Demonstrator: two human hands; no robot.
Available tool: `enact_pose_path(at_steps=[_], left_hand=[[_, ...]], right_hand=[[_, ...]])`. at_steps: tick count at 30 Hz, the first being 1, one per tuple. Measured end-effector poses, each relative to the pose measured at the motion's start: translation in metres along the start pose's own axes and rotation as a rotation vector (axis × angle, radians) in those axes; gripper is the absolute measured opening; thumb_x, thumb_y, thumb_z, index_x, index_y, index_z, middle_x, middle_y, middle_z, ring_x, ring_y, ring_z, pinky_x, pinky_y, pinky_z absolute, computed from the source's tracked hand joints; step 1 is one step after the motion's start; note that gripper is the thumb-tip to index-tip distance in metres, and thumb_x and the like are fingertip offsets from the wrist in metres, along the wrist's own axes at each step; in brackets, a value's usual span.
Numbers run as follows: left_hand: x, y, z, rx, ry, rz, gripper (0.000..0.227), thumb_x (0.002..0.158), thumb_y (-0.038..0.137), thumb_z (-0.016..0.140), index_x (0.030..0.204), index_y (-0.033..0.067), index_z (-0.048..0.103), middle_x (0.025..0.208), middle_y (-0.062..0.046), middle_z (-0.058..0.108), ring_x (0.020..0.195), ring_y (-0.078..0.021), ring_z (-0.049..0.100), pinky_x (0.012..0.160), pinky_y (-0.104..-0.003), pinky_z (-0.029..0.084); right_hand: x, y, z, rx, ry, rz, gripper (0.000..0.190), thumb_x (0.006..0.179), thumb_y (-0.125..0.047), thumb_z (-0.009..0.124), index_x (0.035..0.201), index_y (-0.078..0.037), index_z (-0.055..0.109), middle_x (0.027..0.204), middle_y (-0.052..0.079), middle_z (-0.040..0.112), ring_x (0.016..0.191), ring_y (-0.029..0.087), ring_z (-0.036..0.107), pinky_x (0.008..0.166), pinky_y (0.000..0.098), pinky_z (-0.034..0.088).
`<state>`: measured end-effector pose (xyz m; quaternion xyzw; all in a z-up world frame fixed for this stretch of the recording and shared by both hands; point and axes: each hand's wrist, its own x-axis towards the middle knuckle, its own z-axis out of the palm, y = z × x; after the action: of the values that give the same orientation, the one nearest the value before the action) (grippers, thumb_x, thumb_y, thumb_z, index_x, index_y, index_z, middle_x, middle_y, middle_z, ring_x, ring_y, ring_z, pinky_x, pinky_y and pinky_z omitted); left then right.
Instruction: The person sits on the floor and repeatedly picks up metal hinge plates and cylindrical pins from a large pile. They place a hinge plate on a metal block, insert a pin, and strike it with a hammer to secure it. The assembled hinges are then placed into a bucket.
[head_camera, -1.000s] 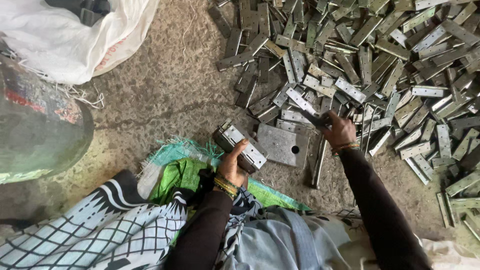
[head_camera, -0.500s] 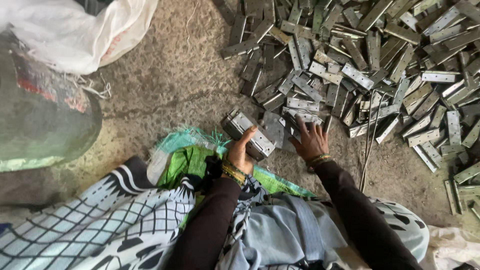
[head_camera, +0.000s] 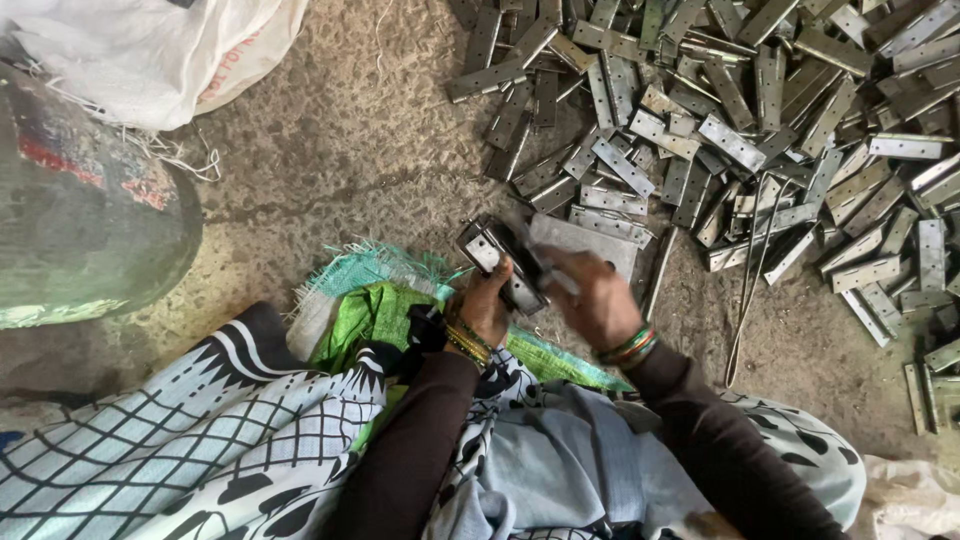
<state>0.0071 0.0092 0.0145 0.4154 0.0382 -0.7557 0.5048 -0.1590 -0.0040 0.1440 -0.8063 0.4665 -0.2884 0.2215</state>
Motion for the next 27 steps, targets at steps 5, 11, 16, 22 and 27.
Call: enact_pose_path(at_steps=[5, 11, 16, 22, 27], left_hand=[[-0.004, 0.010, -0.009, 0.040, -0.182, 0.060, 0.055, 0.078, 0.034, 0.092, 0.119, 0.0070, 0.067, 0.113, -0.010, 0.070, 0.098, -0.0250, 0.068, 0.082, -0.041, 0.053], [-0.018, 0.032, 0.033, 0.423, -0.211, 0.342, 0.063, 0.064, 0.038, 0.090, 0.115, 0.0155, 0.062, 0.105, -0.002, 0.072, 0.097, -0.0192, 0.071, 0.084, -0.035, 0.062], [0.005, 0.010, 0.065, 0.848, -0.300, 0.626, 0.064, 0.069, 0.040, 0.091, 0.118, 0.0094, 0.064, 0.105, -0.006, 0.072, 0.095, -0.0198, 0.073, 0.084, -0.036, 0.065], [0.053, -0.019, 0.061, 0.855, -0.483, 0.862, 0.070, 0.072, 0.024, 0.094, 0.132, 0.0113, 0.060, 0.124, -0.006, 0.069, 0.114, -0.0203, 0.068, 0.099, -0.036, 0.058], [0.061, -0.033, 0.050, 0.660, -0.584, 0.643, 0.072, 0.073, 0.024, 0.092, 0.137, 0.0134, 0.060, 0.127, -0.005, 0.069, 0.114, -0.0194, 0.068, 0.098, -0.037, 0.060]], right_hand=[[-0.003, -0.041, -0.001, -0.180, 0.040, -0.497, 0.037, 0.089, -0.036, 0.071, 0.114, -0.008, 0.065, 0.113, 0.024, 0.071, 0.091, 0.036, 0.073, 0.074, 0.0406, 0.062], [-0.023, 0.144, -0.037, -0.570, -0.595, 0.883, 0.046, 0.103, -0.053, 0.059, 0.110, -0.012, 0.077, 0.099, 0.015, 0.078, 0.086, 0.031, 0.075, 0.076, 0.0450, 0.060], [-0.106, 0.295, -0.007, -0.596, -0.832, 0.852, 0.046, 0.087, -0.049, 0.071, 0.104, -0.007, 0.082, 0.104, 0.020, 0.077, 0.098, 0.035, 0.074, 0.084, 0.0456, 0.060], [-0.116, 0.286, 0.010, -0.624, -0.781, 0.954, 0.055, 0.093, -0.056, 0.070, 0.105, -0.003, 0.079, 0.112, 0.023, 0.072, 0.109, 0.036, 0.068, 0.092, 0.0445, 0.053], [-0.076, 0.162, -0.062, 0.527, 0.021, 1.013, 0.033, 0.106, -0.027, 0.050, 0.113, 0.000, 0.069, 0.087, 0.010, 0.070, 0.067, 0.017, 0.062, 0.063, 0.0302, 0.056]])
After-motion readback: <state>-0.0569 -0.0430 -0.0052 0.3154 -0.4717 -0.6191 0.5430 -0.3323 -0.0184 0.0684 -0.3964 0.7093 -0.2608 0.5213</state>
